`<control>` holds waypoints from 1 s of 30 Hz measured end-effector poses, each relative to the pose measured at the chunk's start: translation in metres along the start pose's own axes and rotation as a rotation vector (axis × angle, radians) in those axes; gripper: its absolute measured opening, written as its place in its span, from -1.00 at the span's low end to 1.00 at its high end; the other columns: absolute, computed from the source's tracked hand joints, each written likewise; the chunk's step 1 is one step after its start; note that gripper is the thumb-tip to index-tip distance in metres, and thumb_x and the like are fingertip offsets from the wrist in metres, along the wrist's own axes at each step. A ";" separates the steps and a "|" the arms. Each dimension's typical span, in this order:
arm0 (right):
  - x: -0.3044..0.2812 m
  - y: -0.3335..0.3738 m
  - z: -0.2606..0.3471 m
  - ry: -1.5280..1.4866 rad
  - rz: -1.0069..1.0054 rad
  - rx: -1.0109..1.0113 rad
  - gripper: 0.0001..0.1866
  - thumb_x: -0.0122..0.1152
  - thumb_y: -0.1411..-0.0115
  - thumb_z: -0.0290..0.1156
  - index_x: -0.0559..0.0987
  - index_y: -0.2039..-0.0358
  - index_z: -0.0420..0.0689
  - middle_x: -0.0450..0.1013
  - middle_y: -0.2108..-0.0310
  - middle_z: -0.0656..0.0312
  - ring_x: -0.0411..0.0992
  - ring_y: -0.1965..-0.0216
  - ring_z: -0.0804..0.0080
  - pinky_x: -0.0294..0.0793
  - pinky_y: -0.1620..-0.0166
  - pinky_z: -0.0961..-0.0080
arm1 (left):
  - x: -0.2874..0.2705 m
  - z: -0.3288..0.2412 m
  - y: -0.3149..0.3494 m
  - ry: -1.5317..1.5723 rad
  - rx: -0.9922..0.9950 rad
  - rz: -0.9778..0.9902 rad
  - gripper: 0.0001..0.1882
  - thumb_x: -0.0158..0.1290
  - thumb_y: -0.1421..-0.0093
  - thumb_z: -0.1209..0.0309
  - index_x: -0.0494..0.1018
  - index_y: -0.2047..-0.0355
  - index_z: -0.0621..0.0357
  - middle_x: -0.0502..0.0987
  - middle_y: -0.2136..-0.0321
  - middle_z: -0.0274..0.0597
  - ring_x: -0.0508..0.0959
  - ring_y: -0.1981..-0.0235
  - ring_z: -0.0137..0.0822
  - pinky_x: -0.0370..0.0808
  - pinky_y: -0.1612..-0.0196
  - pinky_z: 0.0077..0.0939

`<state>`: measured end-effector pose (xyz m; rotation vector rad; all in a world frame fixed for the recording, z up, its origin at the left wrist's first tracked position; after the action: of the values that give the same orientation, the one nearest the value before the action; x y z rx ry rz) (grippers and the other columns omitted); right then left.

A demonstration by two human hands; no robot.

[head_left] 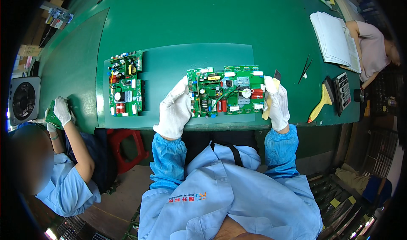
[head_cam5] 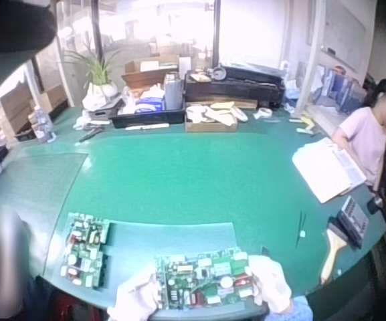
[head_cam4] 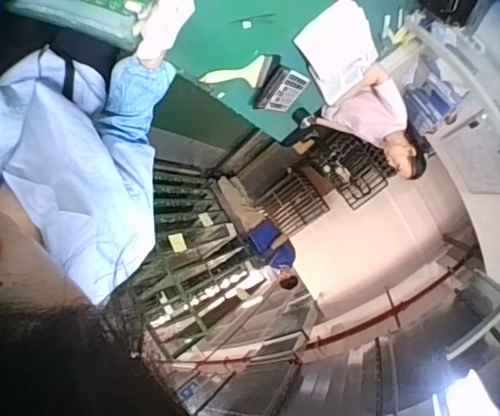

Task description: Inspecting and organizing electronic circuit boards at a factory workbench.

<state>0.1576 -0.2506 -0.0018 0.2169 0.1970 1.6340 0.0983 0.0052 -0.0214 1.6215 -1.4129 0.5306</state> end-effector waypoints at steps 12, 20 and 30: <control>0.002 0.001 0.004 0.039 -0.016 0.010 -0.62 0.02 -0.32 -0.07 0.47 0.39 -0.17 0.28 0.68 0.39 0.18 0.74 0.71 0.11 0.67 0.68 | 0.007 -0.001 0.000 0.049 -0.007 0.065 -0.40 -0.13 -0.20 0.30 0.18 -0.21 0.39 0.27 -0.20 -0.04 0.39 -0.10 -0.20 0.41 -0.03 -0.44; -0.001 0.000 0.010 0.215 -0.059 -0.114 -0.59 0.01 -0.31 -0.03 0.50 0.29 -0.19 0.29 0.66 0.41 0.18 0.70 0.75 0.09 0.68 0.70 | 0.000 0.000 0.000 0.042 0.008 0.048 -0.45 -0.20 -0.25 0.33 0.19 -0.20 0.39 0.25 -0.21 -0.03 0.32 -0.18 -0.18 0.32 -0.16 -0.37; 0.007 -0.002 0.019 0.464 -0.076 -0.261 -0.53 0.00 -0.32 -0.09 0.51 0.14 -0.32 0.48 0.37 0.19 0.42 0.42 0.53 0.42 0.34 0.59 | 0.003 -0.004 -0.001 0.094 0.076 0.121 -0.41 -0.12 -0.22 0.28 0.18 -0.19 0.41 0.27 -0.19 0.00 0.30 -0.20 -0.15 0.26 -0.23 -0.30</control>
<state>0.1639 -0.2435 0.0159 -0.3694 0.3358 1.5965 0.1012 0.0063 -0.0172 1.5556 -1.4423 0.7293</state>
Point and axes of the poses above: each hand's wrist, its own y-axis away from the middle knuckle, its own x-axis out of the palm, z = x × y, the point moved 9 cm from there along -y, towards the middle knuckle
